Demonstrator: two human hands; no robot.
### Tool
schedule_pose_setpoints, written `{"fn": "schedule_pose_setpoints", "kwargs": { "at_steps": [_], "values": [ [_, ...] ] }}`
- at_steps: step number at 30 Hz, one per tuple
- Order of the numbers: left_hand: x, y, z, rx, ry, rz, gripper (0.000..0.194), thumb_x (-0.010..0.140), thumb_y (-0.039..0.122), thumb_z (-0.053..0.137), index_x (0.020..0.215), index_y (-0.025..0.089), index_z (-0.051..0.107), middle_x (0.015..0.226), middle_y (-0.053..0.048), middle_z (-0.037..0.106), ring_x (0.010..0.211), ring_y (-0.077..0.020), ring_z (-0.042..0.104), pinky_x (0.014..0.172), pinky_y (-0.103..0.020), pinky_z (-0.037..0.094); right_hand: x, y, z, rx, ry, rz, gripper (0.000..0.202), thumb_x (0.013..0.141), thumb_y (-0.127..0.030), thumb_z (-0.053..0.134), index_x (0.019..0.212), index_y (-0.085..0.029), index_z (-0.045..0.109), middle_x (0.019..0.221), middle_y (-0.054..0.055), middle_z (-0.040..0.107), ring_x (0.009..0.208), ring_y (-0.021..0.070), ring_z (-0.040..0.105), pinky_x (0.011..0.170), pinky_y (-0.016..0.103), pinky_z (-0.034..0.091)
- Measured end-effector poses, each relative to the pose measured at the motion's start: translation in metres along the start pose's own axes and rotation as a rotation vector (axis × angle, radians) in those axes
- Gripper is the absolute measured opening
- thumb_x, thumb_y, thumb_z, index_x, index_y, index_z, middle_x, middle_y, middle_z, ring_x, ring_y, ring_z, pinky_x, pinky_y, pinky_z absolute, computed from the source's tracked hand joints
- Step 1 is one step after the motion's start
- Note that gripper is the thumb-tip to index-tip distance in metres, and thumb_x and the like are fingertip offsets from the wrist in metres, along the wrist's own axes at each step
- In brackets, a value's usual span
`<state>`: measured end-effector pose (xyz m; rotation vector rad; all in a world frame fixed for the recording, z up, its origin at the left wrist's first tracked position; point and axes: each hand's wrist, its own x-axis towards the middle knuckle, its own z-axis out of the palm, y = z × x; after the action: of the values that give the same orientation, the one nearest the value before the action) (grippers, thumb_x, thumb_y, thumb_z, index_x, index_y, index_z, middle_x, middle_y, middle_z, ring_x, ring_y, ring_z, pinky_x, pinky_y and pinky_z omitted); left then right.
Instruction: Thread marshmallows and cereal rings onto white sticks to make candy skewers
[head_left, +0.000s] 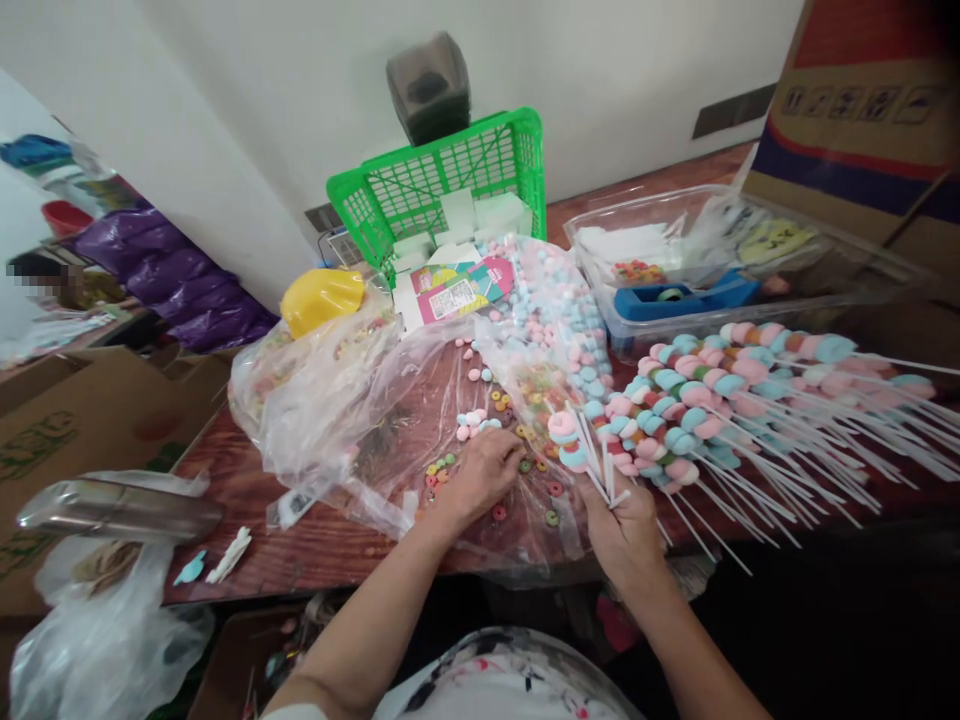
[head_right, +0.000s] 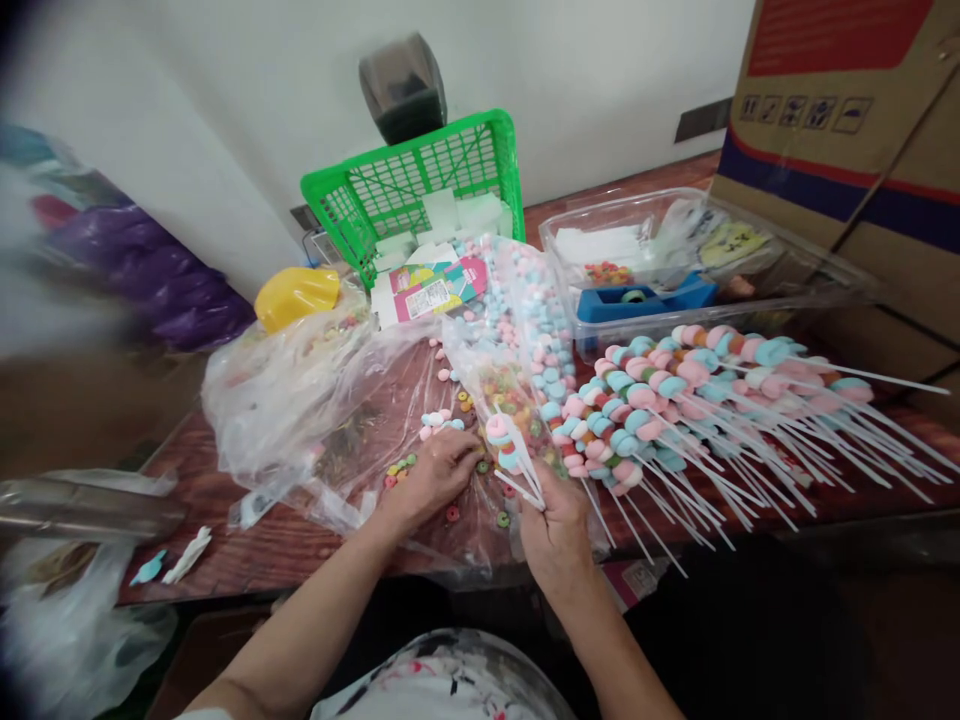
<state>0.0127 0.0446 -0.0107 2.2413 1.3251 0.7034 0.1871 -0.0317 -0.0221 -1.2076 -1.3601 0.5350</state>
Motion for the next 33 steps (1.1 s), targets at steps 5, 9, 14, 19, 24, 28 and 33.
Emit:
{"fn": "schedule_pose_setpoints", "kwargs": {
  "at_steps": [5, 9, 14, 19, 24, 28, 33],
  "values": [
    [-0.008, 0.008, -0.013, -0.864, 0.36, -0.394, 0.016, 0.065, 0.024, 0.077, 0.077, 0.015, 0.07, 0.067, -0.001, 0.068, 0.058, -0.0121, 0.06, 0.059, -0.026, 0.049, -0.005, 0.004, 0.009, -0.019, -0.097, 0.018, 0.02, 0.086, -0.021, 0.048, 0.085, -0.019, 0.068, 0.061, -0.001, 0.06, 0.064, 0.0166, 0.059, 0.067, 0.027, 0.048],
    [-0.014, 0.018, -0.033, -1.144, 0.395, -0.424, 0.025, 0.054, 0.024, 0.085, 0.072, 0.013, 0.071, 0.066, -0.002, 0.07, 0.054, -0.0129, 0.064, 0.054, -0.025, 0.052, -0.011, 0.004, 0.019, -0.013, -0.266, 0.0, 0.019, 0.085, -0.017, 0.046, 0.078, -0.019, 0.064, 0.059, -0.003, 0.055, 0.054, 0.0123, 0.051, 0.055, 0.022, 0.042],
    [-0.023, 0.019, -0.041, -1.073, 0.438, -0.265, 0.016, 0.061, 0.02, 0.081, 0.074, 0.016, 0.074, 0.073, -0.002, 0.071, 0.061, -0.0121, 0.065, 0.058, -0.023, 0.055, -0.012, 0.002, 0.023, -0.031, -0.345, 0.017, 0.018, 0.084, -0.016, 0.044, 0.075, -0.019, 0.06, 0.059, -0.003, 0.056, 0.053, 0.0118, 0.05, 0.052, 0.021, 0.039],
    [-0.029, 0.013, -0.042, -0.589, 0.524, -0.034, 0.009, 0.07, 0.016, 0.075, 0.079, 0.019, 0.075, 0.08, -0.004, 0.073, 0.077, -0.0157, 0.068, 0.071, -0.027, 0.056, -0.012, 0.006, 0.021, -0.149, -0.409, -0.047, 0.028, 0.078, -0.008, 0.039, 0.085, -0.018, 0.064, 0.071, 0.002, 0.065, 0.067, 0.0166, 0.059, 0.062, 0.025, 0.043],
    [-0.036, 0.014, -0.035, -0.3, 0.425, 0.181, 0.027, 0.078, 0.011, 0.066, 0.1, 0.024, 0.073, 0.092, -0.005, 0.074, 0.085, -0.0163, 0.067, 0.083, -0.032, 0.054, -0.014, 0.008, 0.019, -0.357, -0.384, -0.061, 0.035, 0.068, -0.005, 0.037, 0.084, -0.017, 0.065, 0.07, 0.005, 0.065, 0.067, 0.0193, 0.06, 0.062, 0.027, 0.041],
    [-0.035, 0.02, -0.031, -0.72, 0.47, -0.058, 0.062, 0.075, 0.019, 0.072, 0.131, 0.031, 0.051, 0.105, -0.005, 0.071, 0.077, -0.0133, 0.066, 0.066, -0.027, 0.056, -0.011, 0.003, 0.017, -0.147, -0.396, 0.033, 0.025, 0.078, -0.01, 0.04, 0.078, -0.017, 0.064, 0.066, 0.002, 0.062, 0.062, 0.0157, 0.057, 0.059, 0.024, 0.04],
    [-0.035, 0.024, -0.034, -1.02, 0.195, -0.309, 0.032, 0.072, 0.032, 0.075, 0.1, 0.017, 0.073, 0.089, -0.007, 0.074, 0.072, -0.0141, 0.065, 0.066, -0.025, 0.053, -0.009, -0.004, 0.02, 0.067, -0.424, 0.083, 0.022, 0.085, -0.017, 0.044, 0.082, -0.018, 0.065, 0.071, 0.0, 0.063, 0.065, 0.0138, 0.056, 0.063, 0.023, 0.043]
  ]
}}
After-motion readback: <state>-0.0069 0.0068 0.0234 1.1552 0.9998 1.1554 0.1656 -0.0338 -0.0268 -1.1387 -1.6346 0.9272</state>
